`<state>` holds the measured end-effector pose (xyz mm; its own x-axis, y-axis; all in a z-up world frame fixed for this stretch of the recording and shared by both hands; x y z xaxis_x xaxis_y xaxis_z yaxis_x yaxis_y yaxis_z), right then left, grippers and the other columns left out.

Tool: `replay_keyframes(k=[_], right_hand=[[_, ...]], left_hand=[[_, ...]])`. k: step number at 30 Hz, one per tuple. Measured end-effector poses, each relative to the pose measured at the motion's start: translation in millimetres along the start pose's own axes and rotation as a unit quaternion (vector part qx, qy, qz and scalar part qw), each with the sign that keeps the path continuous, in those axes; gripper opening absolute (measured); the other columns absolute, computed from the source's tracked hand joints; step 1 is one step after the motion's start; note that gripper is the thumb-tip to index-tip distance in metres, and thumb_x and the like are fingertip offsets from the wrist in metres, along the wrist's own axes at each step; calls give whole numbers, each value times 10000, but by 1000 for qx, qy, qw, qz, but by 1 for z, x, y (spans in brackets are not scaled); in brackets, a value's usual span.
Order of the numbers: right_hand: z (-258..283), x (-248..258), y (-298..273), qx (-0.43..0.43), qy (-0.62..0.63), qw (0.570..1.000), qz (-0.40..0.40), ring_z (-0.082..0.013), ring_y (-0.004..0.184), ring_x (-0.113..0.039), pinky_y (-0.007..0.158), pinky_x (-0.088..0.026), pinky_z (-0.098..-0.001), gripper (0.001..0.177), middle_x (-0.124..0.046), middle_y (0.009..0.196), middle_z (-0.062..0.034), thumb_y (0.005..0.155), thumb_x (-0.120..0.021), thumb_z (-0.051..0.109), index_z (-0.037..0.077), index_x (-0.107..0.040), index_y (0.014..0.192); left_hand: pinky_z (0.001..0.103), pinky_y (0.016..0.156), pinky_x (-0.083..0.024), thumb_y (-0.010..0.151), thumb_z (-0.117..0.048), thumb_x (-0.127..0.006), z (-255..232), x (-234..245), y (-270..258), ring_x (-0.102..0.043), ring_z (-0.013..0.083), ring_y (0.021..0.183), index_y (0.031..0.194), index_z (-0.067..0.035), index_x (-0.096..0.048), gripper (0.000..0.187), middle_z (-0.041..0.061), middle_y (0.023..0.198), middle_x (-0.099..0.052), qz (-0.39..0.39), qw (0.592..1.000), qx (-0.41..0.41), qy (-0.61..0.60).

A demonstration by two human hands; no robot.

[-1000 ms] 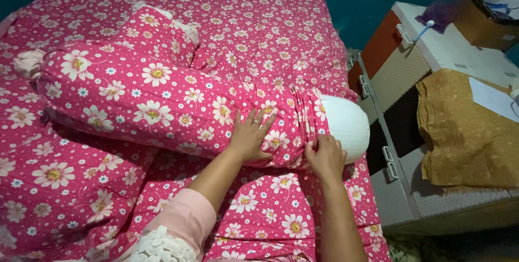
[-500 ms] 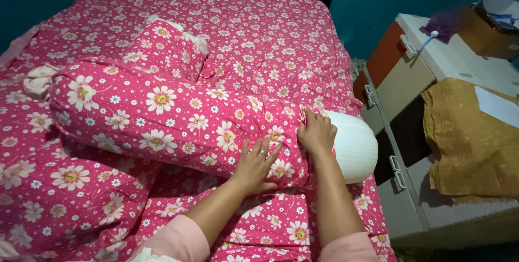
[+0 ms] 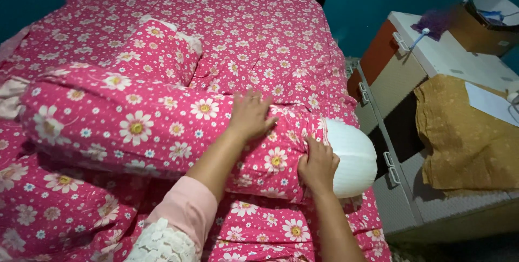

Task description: The recorder is putting a pink floral patterned case onto a white bolster on a bed.

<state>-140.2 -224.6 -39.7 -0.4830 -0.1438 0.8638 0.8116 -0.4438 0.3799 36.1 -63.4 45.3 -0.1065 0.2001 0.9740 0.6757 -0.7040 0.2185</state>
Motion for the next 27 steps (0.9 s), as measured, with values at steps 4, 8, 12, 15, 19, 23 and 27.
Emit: replay_keyframes(k=[4, 8, 12, 15, 19, 23, 27], right_hand=[[-4, 8, -8, 12, 14, 999, -30, -283, 1260, -525, 1086, -325, -506, 593, -647, 1258, -100, 814, -635, 212, 169, -577, 1403], [-8, 23, 5, -35, 66, 997, 22, -271, 1188, -565, 1066, -337, -528, 593, -653, 1240, -97, 878, -651, 378, 179, -552, 1428], [15, 61, 25, -87, -21, 995, 53, -283, 1190, -580, 1015, -397, -542, 555, -656, 1216, -100, 921, -632, 507, 145, -625, 1342], [24, 62, 45, -68, -108, 986, 111, -291, 1189, -552, 997, -403, -524, 562, -636, 1207, -112, 879, -671, 524, 84, -668, 1229], [9, 37, 58, -47, -135, 980, 136, -302, 1220, -529, 997, -403, -563, 551, -615, 1242, -126, 869, -675, 479, 57, -668, 1223], [-15, 29, 58, -91, -113, 979, 143, -316, 1247, -512, 996, -429, -600, 488, -572, 1316, -147, 833, -659, 319, 65, -669, 1250], [-59, 14, 46, -138, -30, 988, 70, -404, 1214, -545, 1037, -475, -514, 483, -578, 1290, -217, 843, -666, 311, -1, -682, 1211]], left_hand=[[659, 1192, -164, 980, -718, -302, 0, -6, -23, -296, 386, 1485, 1600, -220, -254, 796, 176, 1579, -375, 171, 983, 61, 19], [646, 1211, -165, 1003, -723, -225, -1, -21, -45, -306, 376, 1492, 1640, -192, -173, 832, 190, 1601, -364, 164, 984, 67, 26], [632, 1193, -219, 992, -703, -265, -11, -20, -68, -338, 389, 1486, 1653, -176, -177, 851, 200, 1619, -363, 130, 988, 80, 13], [641, 1185, -181, 995, -722, -233, -12, -34, -74, -280, 419, 1484, 1644, -172, -120, 858, 218, 1623, -293, 113, 990, 74, 34], [648, 1187, -189, 1006, -721, -218, -17, -36, -78, -271, 405, 1501, 1644, -171, -121, 848, 219, 1640, -266, 112, 990, 79, 40], [649, 1185, -112, 985, -721, -219, -21, -35, -76, -167, 408, 1525, 1640, -202, -104, 844, 216, 1662, -174, 103, 992, 67, 14], [656, 1204, -24, 983, -706, -248, -29, -42, -77, -122, 391, 1545, 1646, -221, -132, 829, 207, 1668, -165, 61, 998, 27, 14]])
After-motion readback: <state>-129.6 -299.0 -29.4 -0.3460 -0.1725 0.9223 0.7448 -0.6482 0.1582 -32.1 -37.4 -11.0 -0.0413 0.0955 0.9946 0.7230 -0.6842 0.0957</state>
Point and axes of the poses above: each hand's wrist, its own y-axis towards the middle knuckle, its own x-axis out of the back of the hand, z = x × y, the point moved 1 cm from there along y, towards the middle knuckle
